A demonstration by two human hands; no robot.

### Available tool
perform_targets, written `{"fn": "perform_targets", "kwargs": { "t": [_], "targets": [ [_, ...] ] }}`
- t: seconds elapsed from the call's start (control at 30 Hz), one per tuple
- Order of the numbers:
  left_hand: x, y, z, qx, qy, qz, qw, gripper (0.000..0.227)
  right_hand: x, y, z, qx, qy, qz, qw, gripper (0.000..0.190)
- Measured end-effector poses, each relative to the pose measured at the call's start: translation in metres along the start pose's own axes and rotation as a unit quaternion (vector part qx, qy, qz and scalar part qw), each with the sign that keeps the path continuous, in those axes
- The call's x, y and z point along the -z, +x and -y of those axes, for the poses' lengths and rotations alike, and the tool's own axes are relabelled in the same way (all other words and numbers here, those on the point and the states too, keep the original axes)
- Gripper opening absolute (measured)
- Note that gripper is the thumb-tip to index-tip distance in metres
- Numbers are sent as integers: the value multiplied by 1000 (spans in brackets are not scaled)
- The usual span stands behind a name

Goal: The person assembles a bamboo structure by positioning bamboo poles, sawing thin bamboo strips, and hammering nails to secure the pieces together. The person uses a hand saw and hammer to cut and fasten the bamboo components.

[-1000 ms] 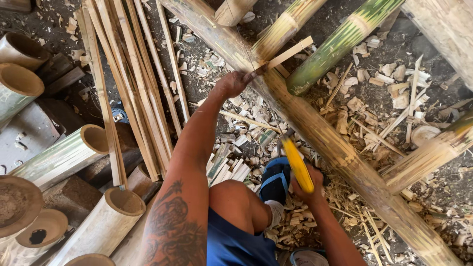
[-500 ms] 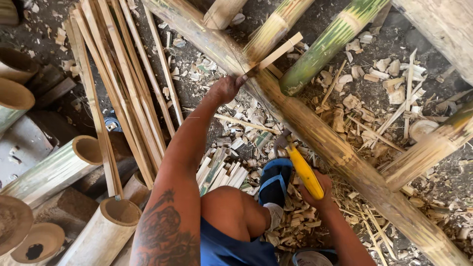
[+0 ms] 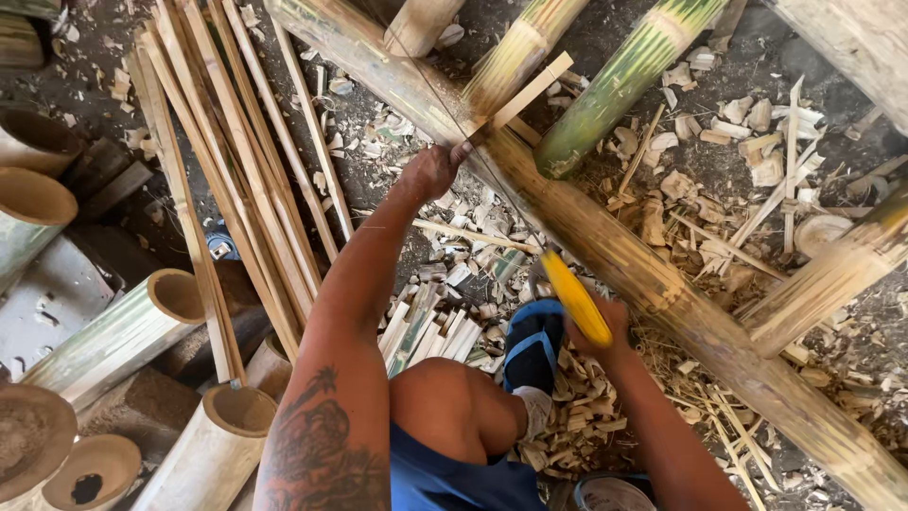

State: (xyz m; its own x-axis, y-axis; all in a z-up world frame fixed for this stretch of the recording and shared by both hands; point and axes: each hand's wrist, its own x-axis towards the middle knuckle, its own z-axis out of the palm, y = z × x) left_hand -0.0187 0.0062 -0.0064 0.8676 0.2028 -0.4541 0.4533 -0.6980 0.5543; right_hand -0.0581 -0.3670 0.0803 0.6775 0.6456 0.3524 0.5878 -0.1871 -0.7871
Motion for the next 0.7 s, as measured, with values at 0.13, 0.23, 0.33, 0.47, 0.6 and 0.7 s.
{"fn": "perform_targets", "kwargs": {
  "t": [0.13, 0.23, 0.33, 0.47, 0.6, 0.7],
  "targets": [
    [-1, -4, -9, 11, -10, -9, 1000, 67, -28, 32, -43, -3, 31, -19, 999, 20],
    [7, -13, -25, 12, -87, -51, 995, 55, 23, -4, -46, -24, 5, -42, 999, 21],
    [-11, -29, -49, 4, -275, -64, 959, 44, 120, -71, -38, -28, -115, -60, 991, 22],
    [-83, -28, -126, -34, -536, 18, 843, 33, 266, -114, -61, -43, -342, -6, 939, 25],
    [-198, -31, -212, -30, -642, 82, 762, 29, 362, -132, -89, -169, -601, 220, 749, 49],
    [-262, -32, -249, 0, -667, 84, 741, 24, 393, -143, -95, -183, -661, 148, 712, 63]
  ]
}}
